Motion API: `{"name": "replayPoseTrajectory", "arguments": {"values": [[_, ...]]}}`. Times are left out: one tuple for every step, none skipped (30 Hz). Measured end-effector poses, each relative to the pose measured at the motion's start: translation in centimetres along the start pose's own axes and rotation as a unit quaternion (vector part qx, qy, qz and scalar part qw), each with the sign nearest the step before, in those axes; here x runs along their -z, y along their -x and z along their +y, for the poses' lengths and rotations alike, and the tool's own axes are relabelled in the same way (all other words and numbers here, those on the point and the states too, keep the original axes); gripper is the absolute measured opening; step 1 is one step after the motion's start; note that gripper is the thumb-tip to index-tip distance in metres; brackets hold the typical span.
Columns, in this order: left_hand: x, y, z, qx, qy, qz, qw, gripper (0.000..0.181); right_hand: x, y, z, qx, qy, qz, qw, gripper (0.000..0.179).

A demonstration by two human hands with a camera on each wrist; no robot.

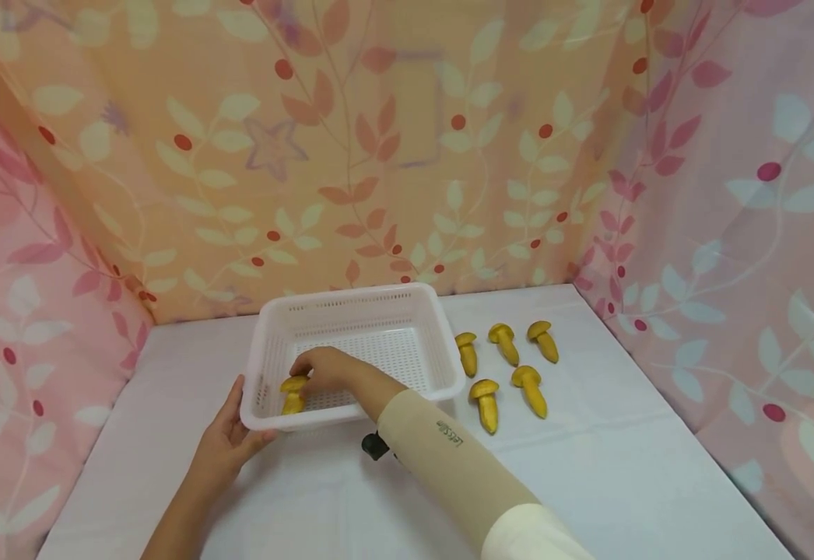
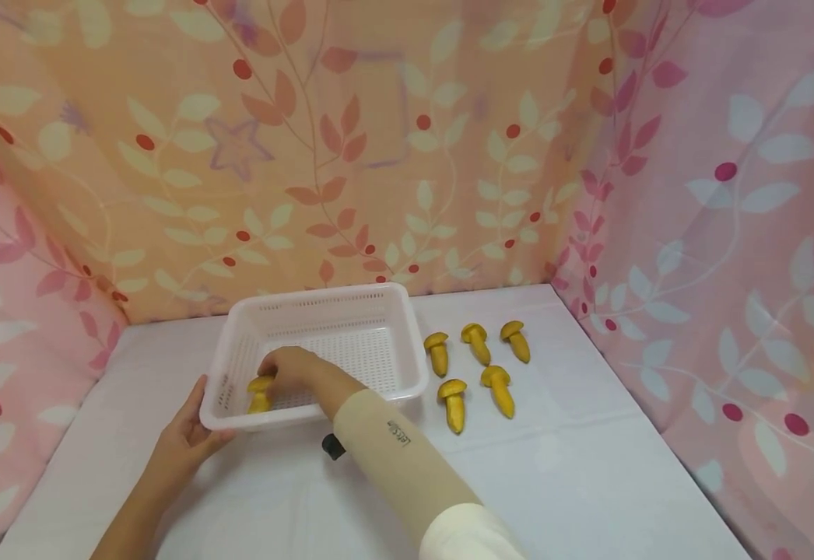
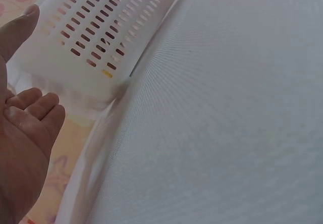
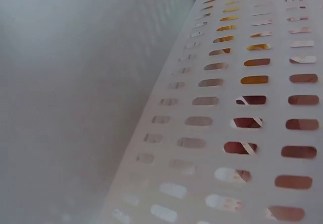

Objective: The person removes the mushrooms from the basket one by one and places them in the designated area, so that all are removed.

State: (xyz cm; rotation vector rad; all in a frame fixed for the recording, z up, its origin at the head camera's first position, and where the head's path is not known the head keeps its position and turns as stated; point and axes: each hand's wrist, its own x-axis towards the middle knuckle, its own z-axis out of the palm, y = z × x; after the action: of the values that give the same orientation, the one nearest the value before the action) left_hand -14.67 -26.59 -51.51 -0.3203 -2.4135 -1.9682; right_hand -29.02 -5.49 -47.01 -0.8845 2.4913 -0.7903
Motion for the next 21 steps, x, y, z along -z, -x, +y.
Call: {"name": "replayPoseTrajectory", "arguments": {"values": [[0.0, 0.0, 0.0, 0.000, 0.001, 0.000, 1.0000, 0.104, 0.0, 0.1, 0.0, 0.001, -0.003, 0.002, 1.0000, 0.040], [0.0, 0.1, 0.0, 0.000, 0.003, -0.001, 1.0000, 0.104, 0.0, 0.1, 0.0, 0.001, -0.006, 0.004, 1.0000, 0.041], [0.0, 0.1, 0.0, 0.001, 0.002, -0.001, 1.0000, 0.104, 0.1, 0.1, 0.0, 0.002, -0.007, 0.007, 0.9999, 0.041], [0.1, 0.1, 0.0, 0.001, -0.002, 0.000, 1.0000, 0.105, 0.2, 0.2, -0.1, 0.006, -0.009, 0.012, 0.9999, 0.041], [0.1, 0.1, -0.1, 0.002, -0.004, 0.001, 1.0000, 0.105, 0.4, 0.2, -0.1, 0.013, -0.011, 0.018, 0.9997, 0.041], [0.2, 0.0, -0.2, 0.002, -0.011, 0.003, 0.9999, 0.106, 0.7, 0.4, -0.2, 0.021, -0.015, 0.024, 0.9994, 0.041], [0.2, -0.1, -0.2, 0.000, -0.015, 0.004, 0.9999, 0.106, 1.1, 0.6, -0.3, 0.028, -0.024, 0.031, 0.9988, 0.042], [0.2, -0.1, -0.3, -0.002, -0.019, 0.004, 0.9998, 0.107, 1.5, 0.8, -0.4, 0.039, -0.030, 0.040, 0.9980, 0.041], [0.2, -0.2, -0.4, -0.003, -0.023, 0.003, 0.9997, 0.107, 2.0, 1.0, -0.4, 0.051, -0.034, 0.050, 0.9969, 0.041], [0.1, -0.2, -0.6, -0.005, -0.026, 0.002, 0.9997, 0.108, 2.4, 1.4, -0.4, 0.064, -0.040, 0.058, 0.9955, 0.042], [0.1, -0.2, -0.7, -0.006, -0.026, 0.000, 0.9996, 0.108, 2.9, 1.9, -0.4, 0.073, -0.045, 0.067, 0.9941, 0.042], [0.1, -0.2, -0.8, -0.007, -0.028, -0.001, 0.9996, 0.108, 3.5, 2.3, -0.4, 0.082, -0.050, 0.075, 0.9926, 0.042], [0.2, -0.3, -0.9, -0.004, -0.027, -0.002, 0.9996, 0.108, 4.0, 2.8, -0.4, 0.089, -0.054, 0.084, 0.9910, 0.042], [0.2, -0.3, -1.0, -0.002, -0.029, -0.002, 0.9996, 0.108, 4.6, 3.3, -0.3, 0.098, -0.051, 0.093, 0.9895, 0.042], [0.2, -0.3, -1.0, 0.002, -0.035, -0.001, 0.9994, 0.108, 5.2, 3.8, -0.3, 0.103, -0.054, 0.101, 0.9881, 0.043], [0.3, -0.3, -1.0, 0.004, -0.038, 0.001, 0.9993, 0.108, 5.7, 4.3, -0.3, 0.106, -0.054, 0.107, 0.9871, 0.043], [0.4, -0.3, -0.9, 0.006, -0.040, 0.002, 0.9992, 0.108, 6.3, 4.7, -0.3, 0.110, -0.055, 0.113, 0.9860, 0.043], [0.4, -0.4, -0.9, 0.008, -0.042, 0.004, 0.9991, 0.108, 6.8, 5.1, -0.2, 0.113, -0.055, 0.117, 0.9851, 0.043], [0.4, -0.4, -0.8, 0.009, -0.045, 0.007, 0.9989, 0.108, 7.3, 5.5, -0.2, 0.116, -0.055, 0.120, 0.9845, 0.043], [0.4, -0.5, -0.8, 0.009, -0.044, 0.008, 0.9990, 0.108, 7.7, 5.9, 0.0, 0.118, -0.055, 0.122, 0.9840, 0.043], [0.3, -0.6, -0.7, 0.009, -0.040, 0.009, 0.9991, 0.108, 8.0, 6.3, 0.2, 0.118, -0.055, 0.124, 0.9837, 0.044]]}}
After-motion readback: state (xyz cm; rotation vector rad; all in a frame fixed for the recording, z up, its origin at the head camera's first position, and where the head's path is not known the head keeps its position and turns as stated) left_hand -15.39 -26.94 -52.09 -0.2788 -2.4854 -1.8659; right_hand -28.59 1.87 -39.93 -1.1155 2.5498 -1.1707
